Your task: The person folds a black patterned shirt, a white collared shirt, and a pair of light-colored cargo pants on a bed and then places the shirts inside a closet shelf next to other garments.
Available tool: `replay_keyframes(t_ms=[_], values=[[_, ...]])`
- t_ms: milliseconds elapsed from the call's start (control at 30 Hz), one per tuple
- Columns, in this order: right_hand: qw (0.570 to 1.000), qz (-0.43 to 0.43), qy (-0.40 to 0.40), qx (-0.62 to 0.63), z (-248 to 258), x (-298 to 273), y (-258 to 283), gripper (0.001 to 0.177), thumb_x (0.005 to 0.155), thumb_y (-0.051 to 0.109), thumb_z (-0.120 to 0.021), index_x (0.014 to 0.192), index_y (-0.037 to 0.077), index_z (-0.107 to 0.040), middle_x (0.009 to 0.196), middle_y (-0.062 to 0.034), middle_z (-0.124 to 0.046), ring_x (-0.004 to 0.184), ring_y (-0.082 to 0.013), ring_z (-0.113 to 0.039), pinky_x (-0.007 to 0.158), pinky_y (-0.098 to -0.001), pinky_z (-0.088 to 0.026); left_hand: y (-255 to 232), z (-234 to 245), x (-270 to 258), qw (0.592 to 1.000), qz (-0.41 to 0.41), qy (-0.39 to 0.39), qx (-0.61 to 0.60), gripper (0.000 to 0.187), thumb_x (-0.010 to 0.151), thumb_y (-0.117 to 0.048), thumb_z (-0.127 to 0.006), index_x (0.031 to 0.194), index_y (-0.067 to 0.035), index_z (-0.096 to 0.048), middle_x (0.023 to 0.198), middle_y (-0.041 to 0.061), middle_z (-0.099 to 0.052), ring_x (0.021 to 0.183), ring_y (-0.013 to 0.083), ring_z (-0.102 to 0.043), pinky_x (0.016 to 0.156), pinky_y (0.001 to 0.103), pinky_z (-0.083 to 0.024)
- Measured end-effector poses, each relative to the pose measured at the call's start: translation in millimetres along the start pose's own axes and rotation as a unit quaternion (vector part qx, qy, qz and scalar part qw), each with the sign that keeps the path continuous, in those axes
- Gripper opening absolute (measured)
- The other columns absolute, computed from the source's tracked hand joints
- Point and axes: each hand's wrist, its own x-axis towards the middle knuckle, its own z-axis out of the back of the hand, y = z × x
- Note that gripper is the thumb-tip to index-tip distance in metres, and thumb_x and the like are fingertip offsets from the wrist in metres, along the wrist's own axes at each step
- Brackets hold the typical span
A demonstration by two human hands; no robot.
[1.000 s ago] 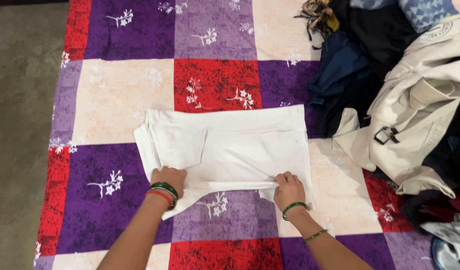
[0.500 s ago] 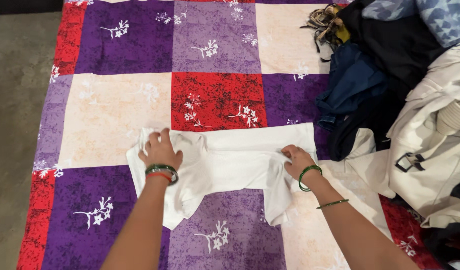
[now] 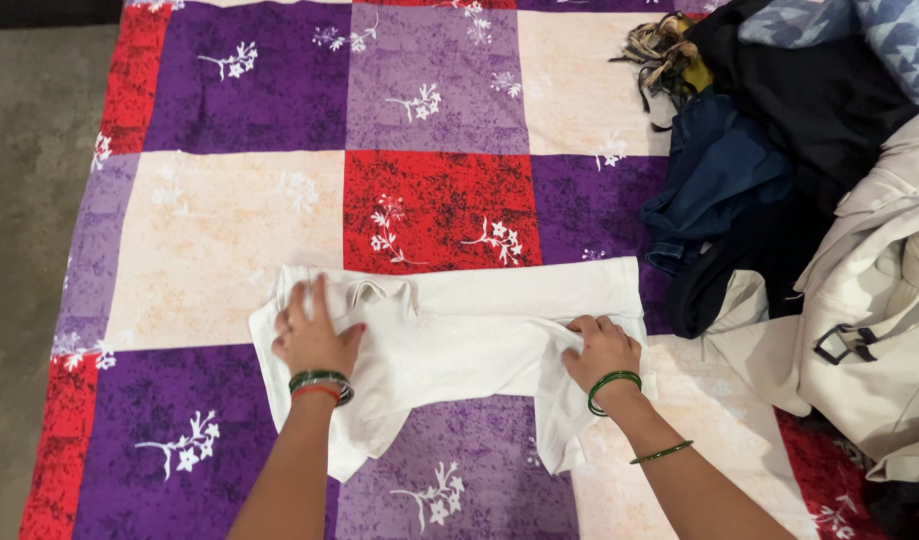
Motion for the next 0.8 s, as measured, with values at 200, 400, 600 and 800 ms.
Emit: replay_keyframes(t_ms=[200, 400, 600, 800], values=[[0.999, -0.027, 0.023, 0.004, -8.4, 4.2, -0.9, 0.038, 0.078, 0.022, -0.073, 0.116, 0.022, -0.069, 0.121, -0.0022, -0.067, 0.122, -0.0269, -0.060, 0.106, -0.0474, -0.044, -12.5, -17.4, 31.9, 0.998, -0.048, 0.029, 0.035, 0.026, 0.079, -0.024, -0.080, 0.102, -0.024, -0.068, 0.145, 0.005, -0.055, 0.142, 0.0363, -0.040, 0.108, 0.062, -0.029], [0.966, -0.042, -0.219, 0.131, -25.8, -17.8, -45.0, 0.057, 0.070, 0.040, -0.085, 0.115, 0.009, -0.067, 0.121, -0.0231, -0.061, 0.112, -0.0383, -0.055, 0.093, -0.0506, -0.046, 14.5, -9.2, 28.0, 0.984, 0.023, 0.118, -0.129, 0.028, 0.097, -0.019, -0.067, 0.122, -0.012, -0.056, 0.104, 0.017, -0.073, 0.102, 0.0396, -0.068, 0.093, 0.051, -0.052], [0.771, -0.366, -0.045, 0.520, -55.4, -63.5, -78.2, 0.042, 0.090, 0.035, -0.079, 0.097, -0.003, -0.063, 0.078, -0.0129, -0.067, 0.069, -0.0235, -0.059, 0.058, -0.0355, -0.045, 25.4, -1.6, 4.3, 0.991, -0.059, 0.084, -0.091, 0.055, 0.076, -0.014, -0.077, 0.128, -0.018, -0.060, 0.108, 0.014, -0.073, 0.104, 0.0356, -0.067, 0.090, 0.050, -0.051], [0.717, -0.405, 0.134, 0.551, -47.4, -73.6, -46.1, 0.023, 0.084, 0.018, -0.082, 0.080, 0.003, -0.064, 0.076, -0.0072, -0.065, 0.066, -0.0170, -0.062, 0.062, -0.0309, -0.055, 24.7, -15.5, 3.0, 0.996, -0.067, 0.047, -0.037, 0.040, 0.079, -0.014, -0.076, 0.118, -0.018, -0.070, 0.106, 0.011, -0.072, 0.105, 0.0342, -0.066, 0.096, 0.050, -0.050]])
